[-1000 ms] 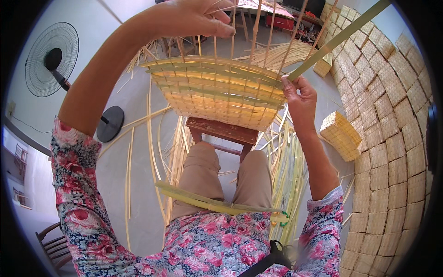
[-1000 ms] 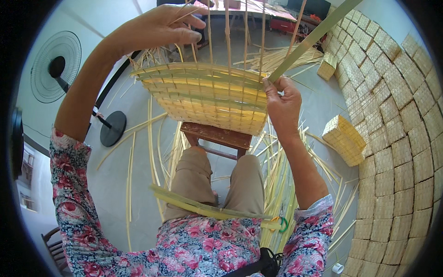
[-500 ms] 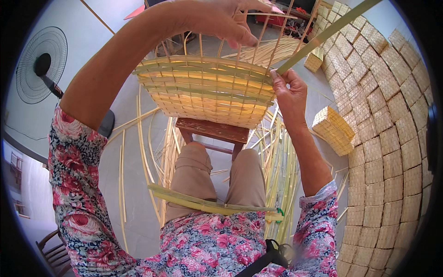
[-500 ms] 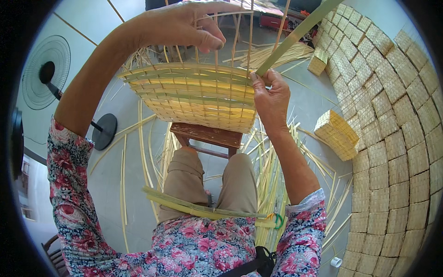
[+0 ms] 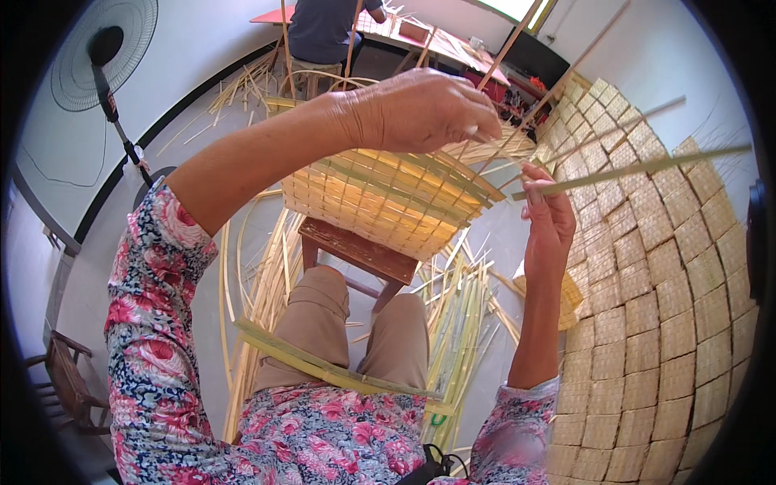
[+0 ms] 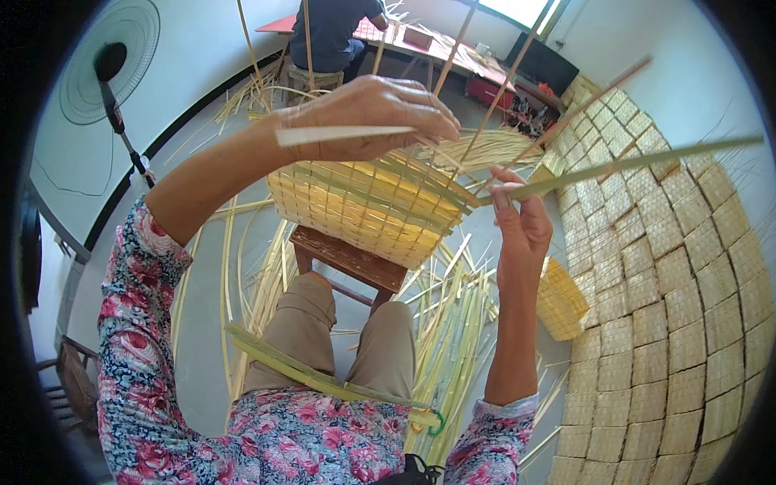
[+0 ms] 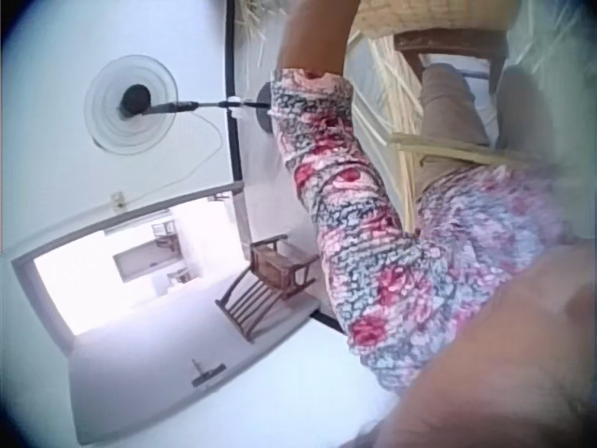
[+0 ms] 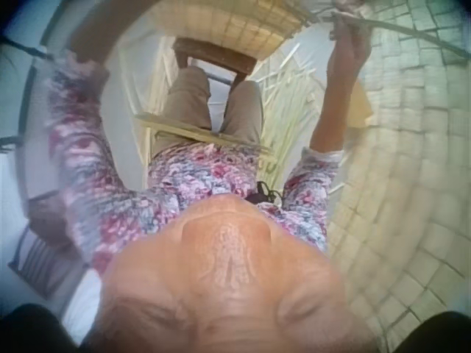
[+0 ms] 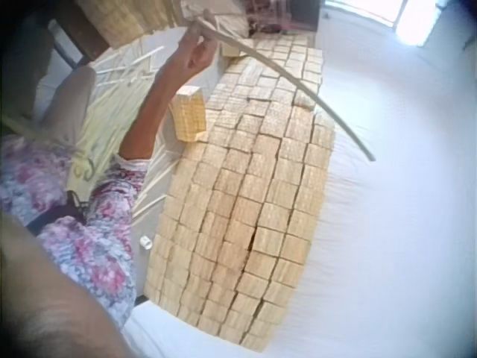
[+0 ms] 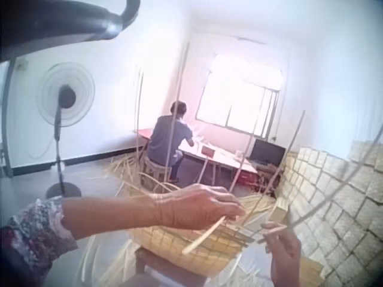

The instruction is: The person weaves a basket by hand using thin strips of bamboo or reed. They interlace the strips through a pre-formed frame, pulling them tight and adjusting the weave pattern to build up the basket's walls.

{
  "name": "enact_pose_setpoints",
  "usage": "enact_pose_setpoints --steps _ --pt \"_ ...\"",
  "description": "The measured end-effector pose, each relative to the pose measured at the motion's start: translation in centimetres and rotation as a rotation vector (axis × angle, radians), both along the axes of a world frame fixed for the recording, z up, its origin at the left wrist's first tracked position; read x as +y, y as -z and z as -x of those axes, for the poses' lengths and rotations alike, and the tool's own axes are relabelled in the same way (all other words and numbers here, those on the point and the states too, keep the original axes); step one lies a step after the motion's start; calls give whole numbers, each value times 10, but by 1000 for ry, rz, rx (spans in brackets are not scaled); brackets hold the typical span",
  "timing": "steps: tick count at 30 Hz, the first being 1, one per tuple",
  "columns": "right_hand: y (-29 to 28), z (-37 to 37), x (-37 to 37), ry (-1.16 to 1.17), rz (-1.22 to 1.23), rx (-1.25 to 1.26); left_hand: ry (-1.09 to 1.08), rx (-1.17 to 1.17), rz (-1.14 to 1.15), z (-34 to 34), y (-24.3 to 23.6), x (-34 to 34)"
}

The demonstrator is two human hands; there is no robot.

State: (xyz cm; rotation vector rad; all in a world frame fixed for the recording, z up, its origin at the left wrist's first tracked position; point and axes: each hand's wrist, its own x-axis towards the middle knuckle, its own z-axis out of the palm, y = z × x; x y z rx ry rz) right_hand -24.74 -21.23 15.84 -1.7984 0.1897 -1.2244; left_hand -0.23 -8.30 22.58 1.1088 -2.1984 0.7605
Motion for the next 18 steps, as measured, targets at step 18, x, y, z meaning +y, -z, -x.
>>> enact_pose_setpoints --steps 18 --pt "-27 -35 38 79 502 228 -21 -14 -11 -3 39 37"
